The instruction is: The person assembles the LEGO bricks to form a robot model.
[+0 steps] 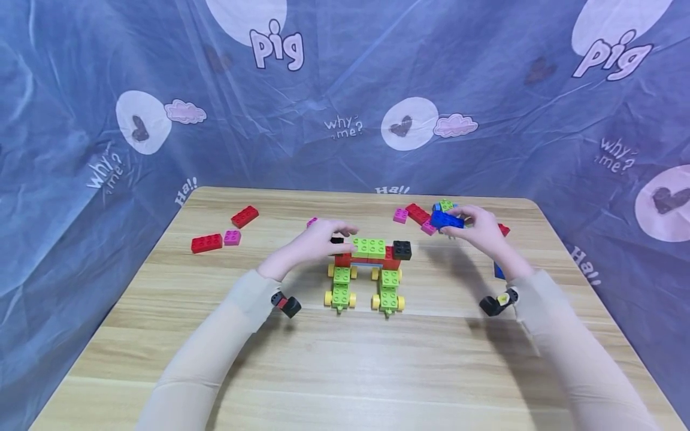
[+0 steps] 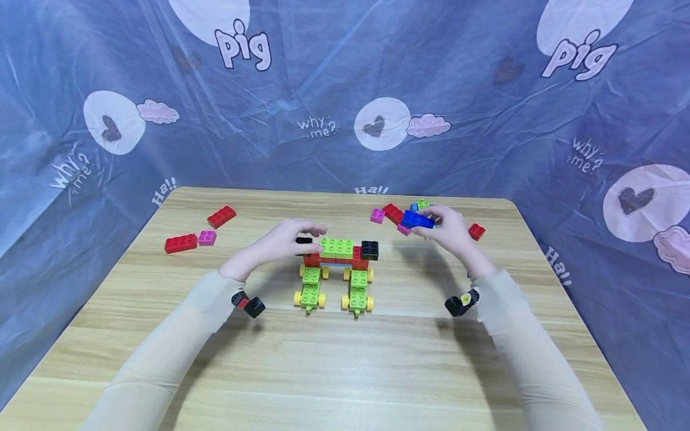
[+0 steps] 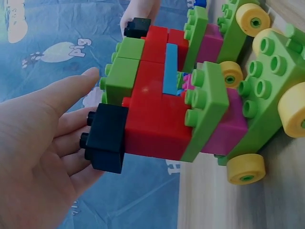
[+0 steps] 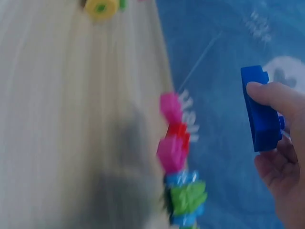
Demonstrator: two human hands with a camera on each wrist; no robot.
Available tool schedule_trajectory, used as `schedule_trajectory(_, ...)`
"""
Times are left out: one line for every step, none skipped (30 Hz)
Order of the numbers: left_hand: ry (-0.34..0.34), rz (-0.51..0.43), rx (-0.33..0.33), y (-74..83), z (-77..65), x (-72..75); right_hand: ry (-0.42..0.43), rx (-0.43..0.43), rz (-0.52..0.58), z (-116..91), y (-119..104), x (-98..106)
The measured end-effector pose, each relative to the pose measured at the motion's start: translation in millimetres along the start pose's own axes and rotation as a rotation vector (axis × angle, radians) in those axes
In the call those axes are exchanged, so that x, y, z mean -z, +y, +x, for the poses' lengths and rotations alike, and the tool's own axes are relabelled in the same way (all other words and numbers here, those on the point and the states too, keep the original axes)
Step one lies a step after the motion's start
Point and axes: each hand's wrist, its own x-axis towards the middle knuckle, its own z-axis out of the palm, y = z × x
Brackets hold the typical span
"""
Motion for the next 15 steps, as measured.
schedule_trajectory(0.009,0.009,-0.003,0.3,0.6,0.8,0.001,-0.007,0.013,1,-6,-1)
schedule_trajectory(0.02,0.024,-0.007,0.7,1.3,1.5,0.003,-0.01,0.026,3,-11,-2)
schedule_trajectory(0.031,0.036,-0.012,1.1,1.7,2.3,0.003,-0.013,0.039,4,-17,-4)
schedule_trajectory(0.042,0.048,-0.015,1.4,2.1,2.9,0.003,-0.017,0.058,6,-22,-5)
schedule_trajectory(0.054,0.056,-0.02,1.9,2.6,3.5,0.001,-0.015,0.072,7,-28,-7)
schedule_trajectory(0.063,0.059,-0.027,2.4,3.0,4.0,0.0,-0.009,0.085,9,-33,-9)
schedule_trajectory(0.072,0.06,-0.032,3.1,3.3,4.4,-0.003,0.0,0.095,10,-39,-11)
schedule_trajectory(0.078,0.056,-0.036,3.8,3.4,4.9,-0.007,0.012,0.102,12,-44,-14)
schedule_trajectory(0.083,0.045,-0.038,4.8,3.5,5.3,-0.011,0.025,0.109,13,-50,-16)
schedule_trajectory(0.087,0.038,-0.042,5.7,3.8,5.6,-0.013,0.041,0.119,15,-56,-19)
schedule_trajectory(0.09,0.03,-0.045,6.7,4.1,6.0,-0.02,0.059,0.124,16,-61,-21)
schedule_trajectory(0.091,0.027,-0.048,7.8,4.2,6.4,-0.023,0.075,0.128,17,-66,-24)
schedule_trajectory(0.093,0.022,-0.05,9.0,4.5,6.7,-0.026,0.089,0.131,18,-71,-27)
schedule_trajectory(0.093,0.019,-0.051,9.8,5.1,6.9,-0.029,0.101,0.13,19,-76,-30)
schedule_trajectory(0.093,0.015,-0.052,10.6,5.7,7.1,-0.035,0.108,0.135,19,-81,-32)
